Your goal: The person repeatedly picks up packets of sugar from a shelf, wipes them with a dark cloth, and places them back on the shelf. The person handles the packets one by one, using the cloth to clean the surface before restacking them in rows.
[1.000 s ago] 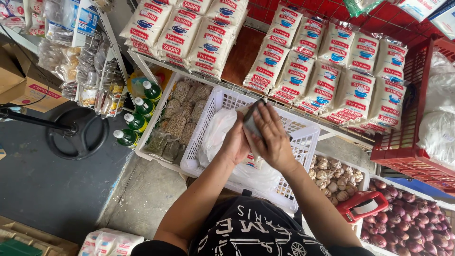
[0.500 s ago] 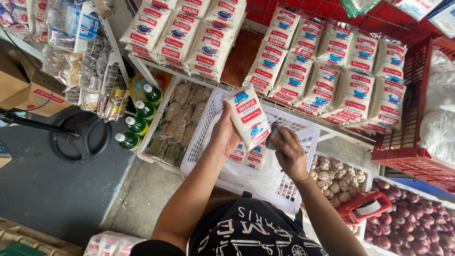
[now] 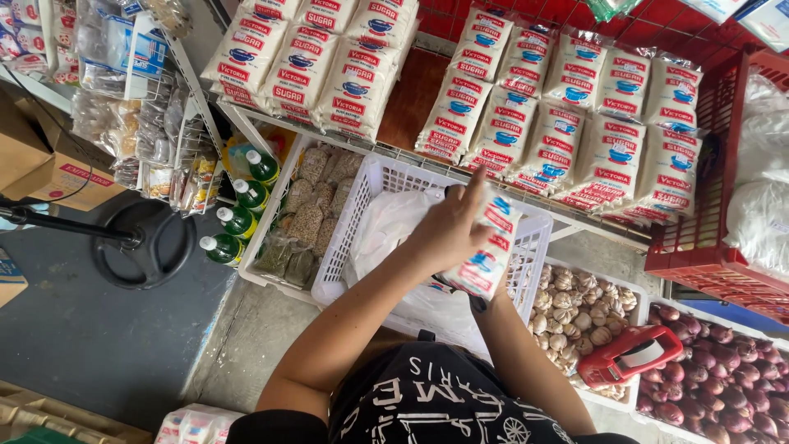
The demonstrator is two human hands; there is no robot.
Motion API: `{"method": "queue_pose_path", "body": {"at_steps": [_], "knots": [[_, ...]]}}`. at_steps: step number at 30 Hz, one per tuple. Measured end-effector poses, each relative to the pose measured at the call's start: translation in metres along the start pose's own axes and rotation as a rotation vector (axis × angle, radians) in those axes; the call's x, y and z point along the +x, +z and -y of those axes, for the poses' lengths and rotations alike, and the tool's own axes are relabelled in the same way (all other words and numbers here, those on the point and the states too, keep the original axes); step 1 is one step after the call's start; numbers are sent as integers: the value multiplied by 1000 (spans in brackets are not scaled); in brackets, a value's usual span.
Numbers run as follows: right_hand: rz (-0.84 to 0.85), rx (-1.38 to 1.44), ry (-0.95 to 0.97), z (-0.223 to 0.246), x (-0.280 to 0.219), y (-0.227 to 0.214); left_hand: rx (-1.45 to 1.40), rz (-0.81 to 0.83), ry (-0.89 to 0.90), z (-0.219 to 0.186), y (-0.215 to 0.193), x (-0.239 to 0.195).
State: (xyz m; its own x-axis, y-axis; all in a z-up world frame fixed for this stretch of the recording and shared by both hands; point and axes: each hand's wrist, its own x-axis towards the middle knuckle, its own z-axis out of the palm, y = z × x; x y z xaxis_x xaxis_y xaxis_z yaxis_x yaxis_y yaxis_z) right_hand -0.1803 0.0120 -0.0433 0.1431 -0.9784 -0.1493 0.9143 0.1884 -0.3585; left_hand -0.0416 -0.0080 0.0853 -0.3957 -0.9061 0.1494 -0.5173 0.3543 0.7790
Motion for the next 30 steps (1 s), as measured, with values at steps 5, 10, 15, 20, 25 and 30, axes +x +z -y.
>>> {"method": "queue_pose_path", "body": {"at_steps": [5,10,15,20,25,30], "knots": [[-80,-58,-4,2,-5,0,453,-133,75,-1,14,-4],[-64,-130,-61,1,-15,38,488,-50,127,-3,30,-17],[-230,-491,-86,8,-19,91,-202,-216,247,48,46,-16],[-86,-1010,-333,-6,-34,90,-1038,-232,25,46,29,-9],[234,-1626,-652,-4,-59,117,-1696,-224,-198,73,18,-7],[512,-1925,-835,5,-56,92,-1996,-194,-237,105,26,-13]]}}
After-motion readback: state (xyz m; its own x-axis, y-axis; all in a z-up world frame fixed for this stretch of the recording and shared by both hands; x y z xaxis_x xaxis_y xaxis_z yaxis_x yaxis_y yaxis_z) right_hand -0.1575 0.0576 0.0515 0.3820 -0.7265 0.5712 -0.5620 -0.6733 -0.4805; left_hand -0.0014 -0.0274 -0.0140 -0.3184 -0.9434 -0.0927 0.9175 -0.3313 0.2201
